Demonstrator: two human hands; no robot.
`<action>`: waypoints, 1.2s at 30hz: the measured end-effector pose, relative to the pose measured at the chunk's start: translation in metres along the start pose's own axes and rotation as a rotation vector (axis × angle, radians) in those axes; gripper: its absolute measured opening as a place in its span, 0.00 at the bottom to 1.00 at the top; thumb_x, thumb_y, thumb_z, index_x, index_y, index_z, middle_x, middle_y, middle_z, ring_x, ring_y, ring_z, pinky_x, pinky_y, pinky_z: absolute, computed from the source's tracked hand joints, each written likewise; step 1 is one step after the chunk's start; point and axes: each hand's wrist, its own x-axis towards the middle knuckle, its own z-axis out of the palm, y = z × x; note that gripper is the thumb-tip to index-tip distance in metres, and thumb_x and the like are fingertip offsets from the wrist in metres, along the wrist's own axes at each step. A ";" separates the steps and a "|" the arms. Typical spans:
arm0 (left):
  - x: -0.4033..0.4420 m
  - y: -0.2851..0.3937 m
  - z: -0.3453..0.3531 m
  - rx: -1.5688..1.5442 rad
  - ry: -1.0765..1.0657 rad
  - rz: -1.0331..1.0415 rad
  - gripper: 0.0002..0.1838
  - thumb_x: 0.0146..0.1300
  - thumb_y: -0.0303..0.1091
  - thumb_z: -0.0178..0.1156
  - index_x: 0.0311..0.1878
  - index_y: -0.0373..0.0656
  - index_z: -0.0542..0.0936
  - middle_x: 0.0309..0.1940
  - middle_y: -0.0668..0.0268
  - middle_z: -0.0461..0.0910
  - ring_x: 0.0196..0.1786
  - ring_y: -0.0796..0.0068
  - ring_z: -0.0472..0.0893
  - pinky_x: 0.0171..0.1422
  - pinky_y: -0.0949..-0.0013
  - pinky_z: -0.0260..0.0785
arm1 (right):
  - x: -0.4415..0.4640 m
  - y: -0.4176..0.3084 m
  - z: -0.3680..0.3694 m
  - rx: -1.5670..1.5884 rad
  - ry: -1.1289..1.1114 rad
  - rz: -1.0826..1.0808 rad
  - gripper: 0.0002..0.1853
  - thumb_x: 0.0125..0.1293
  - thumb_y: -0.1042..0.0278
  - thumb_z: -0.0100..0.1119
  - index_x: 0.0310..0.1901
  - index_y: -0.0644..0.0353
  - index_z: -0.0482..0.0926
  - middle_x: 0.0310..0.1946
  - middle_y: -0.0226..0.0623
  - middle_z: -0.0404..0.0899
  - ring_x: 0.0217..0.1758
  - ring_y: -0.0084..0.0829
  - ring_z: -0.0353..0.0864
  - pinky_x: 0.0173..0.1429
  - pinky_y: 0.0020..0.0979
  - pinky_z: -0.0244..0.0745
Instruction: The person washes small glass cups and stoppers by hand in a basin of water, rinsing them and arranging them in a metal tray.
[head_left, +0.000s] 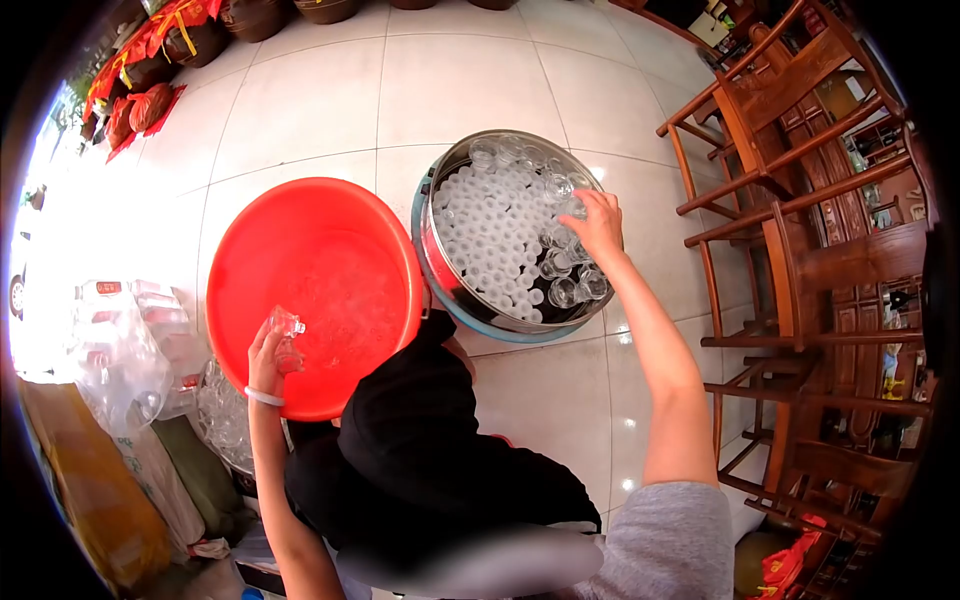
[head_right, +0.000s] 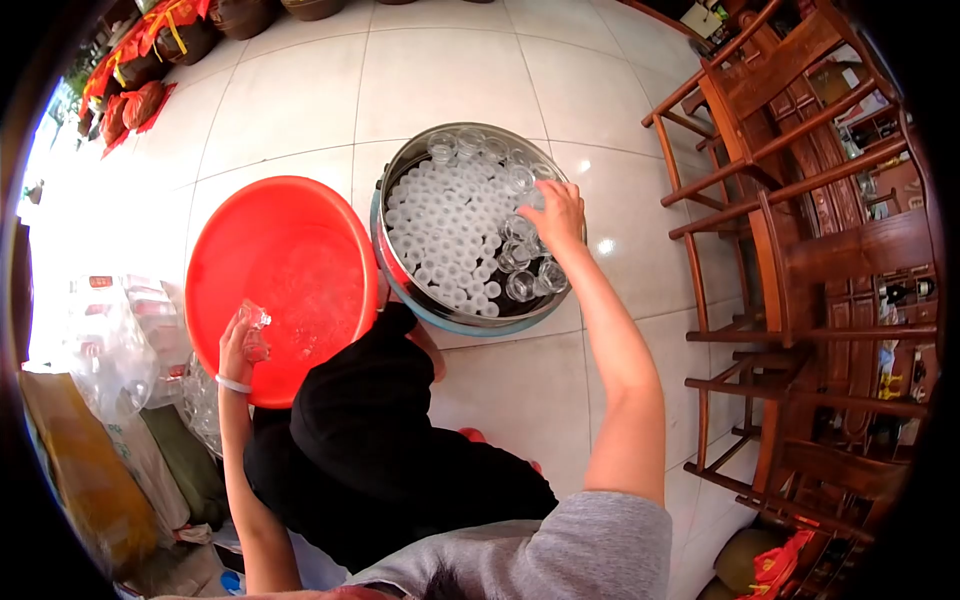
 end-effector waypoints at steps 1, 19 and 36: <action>0.000 0.000 0.000 -0.001 0.001 0.000 0.24 0.63 0.38 0.52 0.61 0.42 0.64 0.22 0.63 0.73 0.18 0.72 0.75 0.16 0.72 0.69 | 0.000 -0.003 -0.001 -0.028 -0.017 0.007 0.28 0.43 0.57 0.70 0.49 0.57 0.75 0.49 0.32 0.74 0.56 0.34 0.64 0.58 0.35 0.59; 0.002 -0.003 0.001 0.027 -0.042 -0.010 0.21 0.63 0.35 0.52 0.58 0.39 0.65 0.24 0.63 0.74 0.18 0.70 0.75 0.16 0.72 0.70 | -0.003 0.004 -0.050 0.088 -0.228 0.290 0.11 0.54 0.61 0.58 0.34 0.59 0.81 0.28 0.40 0.82 0.32 0.38 0.81 0.39 0.37 0.74; -0.012 0.022 0.049 0.680 -0.137 0.350 0.25 0.48 0.24 0.65 0.52 0.35 0.72 0.34 0.67 0.78 0.33 0.83 0.76 0.34 0.79 0.70 | -0.040 -0.330 0.074 0.884 -1.160 -0.261 0.37 0.46 0.43 0.66 0.46 0.71 0.70 0.37 0.51 0.78 0.40 0.43 0.79 0.41 0.36 0.75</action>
